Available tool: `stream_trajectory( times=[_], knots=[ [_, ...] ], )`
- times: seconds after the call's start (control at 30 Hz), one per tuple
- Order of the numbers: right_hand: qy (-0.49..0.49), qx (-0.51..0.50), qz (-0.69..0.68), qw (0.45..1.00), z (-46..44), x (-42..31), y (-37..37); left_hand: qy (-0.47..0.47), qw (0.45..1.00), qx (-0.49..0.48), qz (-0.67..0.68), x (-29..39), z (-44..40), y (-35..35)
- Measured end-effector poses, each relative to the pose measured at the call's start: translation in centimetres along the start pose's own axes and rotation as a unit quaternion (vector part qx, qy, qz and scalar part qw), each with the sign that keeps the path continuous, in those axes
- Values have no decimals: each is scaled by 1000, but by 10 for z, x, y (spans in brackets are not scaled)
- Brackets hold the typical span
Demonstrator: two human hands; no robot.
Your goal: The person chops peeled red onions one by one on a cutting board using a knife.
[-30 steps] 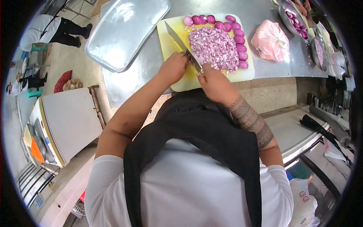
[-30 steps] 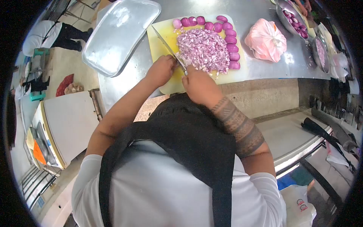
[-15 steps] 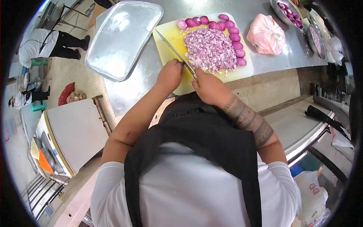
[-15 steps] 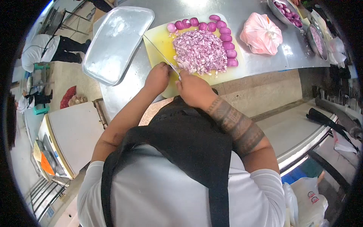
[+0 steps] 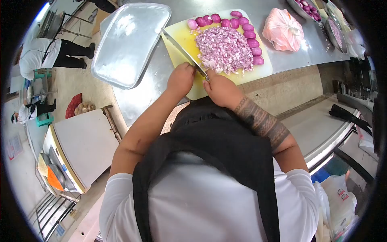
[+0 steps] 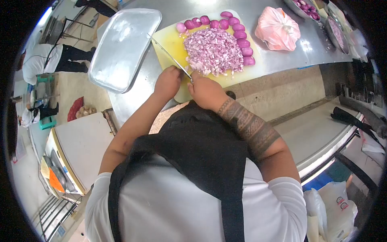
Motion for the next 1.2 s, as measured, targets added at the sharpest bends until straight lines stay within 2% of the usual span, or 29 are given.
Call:
stream_trajectory(
  times=[0.03, 0.1, 0.17, 0.2, 0.23, 0.27, 0.33, 0.43, 0.47, 0.57, 0.67, 0.77, 0.97, 1.07, 1.2],
  knots=[
    [3, 18, -9, 1000, -3, 1, 1, -1, 1000, 0, 11, -2, -1, 4],
    [-1, -27, 1, 1000, 6, -2, 3, 41, 989, 109, 96, -11, 6, 40],
    [5, -63, -8, 998, 16, -1, 5, 72, 948, 239, 195, -23, 12, 96],
    [12, -79, -21, 997, 25, 4, 4, 56, 930, 308, 194, -25, 15, 124],
    [20, -96, -33, 995, 32, 11, 3, 50, 918, 334, 206, -29, 13, 146],
    [5, -62, -73, 995, 36, 27, 7, 48, 917, 357, 170, -22, 10, 170],
    [-18, 1, -154, 988, 40, 50, 15, 20, 942, 315, 114, -13, -16, 186],
    [-113, 1, -103, 988, 40, 60, 53, -28, 966, 253, 52, -6, -67, 173],
    [-51, 38, -30, 998, 39, 62, 55, -44, 971, 234, 29, -4, -88, 165],
    [8, 3, 137, 991, 40, 45, 39, -115, 974, 191, -37, 9, -151, 134],
    [-4, -39, 164, 986, 41, 37, 24, -42, 995, 66, -64, 0, -197, 91],
    [27, -25, 166, 985, 39, 45, 29, 21, 990, -87, -113, -28, -218, 38],
    [82, -39, 163, 983, 37, 53, 36, 41, 990, -36, -132, -42, -202, 29],
    [72, -88, 146, 983, 29, 56, 40, 65, 981, -106, -150, -45, -203, 22],
    [58, -151, -29, 986, 23, 56, 49, 115, 990, -14, -82, -36, -185, 55]
  ],
)
Point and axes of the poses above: each hand's wrist, its own z-axis away from the middle knuckle, its own y-axis out of the back of the hand, x = y × z, the point moved 10 cm from there along -z, towards the middle knuckle, and after that the axes turned 4 degrees about y, right-handed, at the moved point
